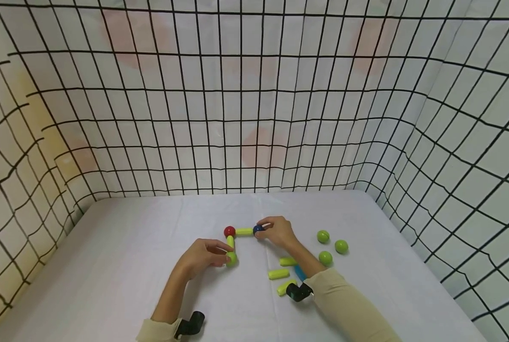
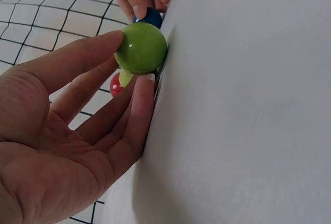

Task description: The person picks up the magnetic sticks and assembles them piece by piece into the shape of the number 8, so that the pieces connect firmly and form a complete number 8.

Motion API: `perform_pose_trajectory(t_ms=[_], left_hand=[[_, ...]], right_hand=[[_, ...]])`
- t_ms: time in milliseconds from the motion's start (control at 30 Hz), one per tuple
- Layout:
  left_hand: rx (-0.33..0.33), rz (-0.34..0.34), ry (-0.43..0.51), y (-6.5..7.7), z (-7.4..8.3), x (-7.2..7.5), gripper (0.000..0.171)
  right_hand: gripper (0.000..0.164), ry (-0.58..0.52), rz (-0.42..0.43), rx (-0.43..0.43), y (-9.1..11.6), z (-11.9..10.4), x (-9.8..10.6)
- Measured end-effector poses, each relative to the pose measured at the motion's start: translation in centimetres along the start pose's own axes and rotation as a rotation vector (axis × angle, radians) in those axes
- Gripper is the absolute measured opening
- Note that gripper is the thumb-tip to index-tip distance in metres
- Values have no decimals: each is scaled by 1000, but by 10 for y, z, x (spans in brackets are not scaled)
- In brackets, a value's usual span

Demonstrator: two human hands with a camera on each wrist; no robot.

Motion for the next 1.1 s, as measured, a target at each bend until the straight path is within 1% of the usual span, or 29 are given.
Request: perform_pose_trajectory(t_ms=[267, 467, 800, 1100], left_hand=[[-13, -31, 20, 0, 0, -2, 24], [-16, -26, 21, -1, -1, -2, 24], [2, -19, -1, -1, -4, 0, 24], [12, -31, 11, -1, -3, 1, 25]], right_hand=[[32, 10, 2, -6, -1, 3, 0], [32, 3, 2, -4, 0, 4, 0], [32, 0, 4, 12, 1, 2, -2], [44, 46, -7, -1, 6, -2, 5]])
Point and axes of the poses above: each hand's wrist, its own y-axis away from the middle knuckle, its own x-axis out of the back of the hand, z = x × y, the point moved 7 cm from there along -y, towards the middle knuckle, and after that the axes turned 1 degree about y, right-handed, at the moved point
